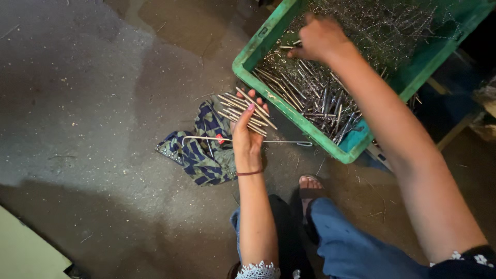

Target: The person sits on the floor and sorts small metal rods from a green crate, picking them up by hand and placing them into a pile. The person briefly uses a metal hook to move items within the crate before resuming sorting by hand.

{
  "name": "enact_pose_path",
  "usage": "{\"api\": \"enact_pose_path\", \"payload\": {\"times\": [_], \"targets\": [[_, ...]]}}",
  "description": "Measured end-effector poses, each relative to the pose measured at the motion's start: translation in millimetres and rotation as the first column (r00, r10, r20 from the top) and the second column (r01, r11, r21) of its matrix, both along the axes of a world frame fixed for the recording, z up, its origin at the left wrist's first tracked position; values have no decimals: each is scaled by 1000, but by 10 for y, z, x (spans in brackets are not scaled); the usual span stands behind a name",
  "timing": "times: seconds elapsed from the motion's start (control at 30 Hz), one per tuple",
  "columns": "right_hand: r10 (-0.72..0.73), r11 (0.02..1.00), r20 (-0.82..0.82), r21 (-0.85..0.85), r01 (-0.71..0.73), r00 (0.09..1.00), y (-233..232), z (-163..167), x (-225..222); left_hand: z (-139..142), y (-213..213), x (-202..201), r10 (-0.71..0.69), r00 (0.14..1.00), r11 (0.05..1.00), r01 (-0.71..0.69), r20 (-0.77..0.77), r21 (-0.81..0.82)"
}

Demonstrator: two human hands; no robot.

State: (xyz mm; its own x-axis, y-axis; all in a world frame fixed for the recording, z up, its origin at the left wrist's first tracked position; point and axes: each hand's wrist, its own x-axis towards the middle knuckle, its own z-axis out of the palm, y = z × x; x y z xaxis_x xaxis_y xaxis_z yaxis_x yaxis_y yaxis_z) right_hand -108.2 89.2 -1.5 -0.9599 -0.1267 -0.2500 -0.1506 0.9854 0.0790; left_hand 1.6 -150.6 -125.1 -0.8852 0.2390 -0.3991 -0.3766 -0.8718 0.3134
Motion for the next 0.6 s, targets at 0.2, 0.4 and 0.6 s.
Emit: {"api": "enact_pose_path", "payload": {"times": [0.2, 0.4, 0.6], "targets": [[-337, 862, -247, -469, 193, 909, 153, -9, 58, -3, 1, 11, -9, 1000, 1000, 10, -26, 24], [-121, 990, -361, -118, 83, 925, -56, -364, 71, -37, 52, 21, -19, 1000, 999, 19, -23, -28], [-90, 991, -45, -107, 84, 995, -287, -364, 145, -65, 40, 35, -10, 1000, 1000, 10, -15, -17]]}}
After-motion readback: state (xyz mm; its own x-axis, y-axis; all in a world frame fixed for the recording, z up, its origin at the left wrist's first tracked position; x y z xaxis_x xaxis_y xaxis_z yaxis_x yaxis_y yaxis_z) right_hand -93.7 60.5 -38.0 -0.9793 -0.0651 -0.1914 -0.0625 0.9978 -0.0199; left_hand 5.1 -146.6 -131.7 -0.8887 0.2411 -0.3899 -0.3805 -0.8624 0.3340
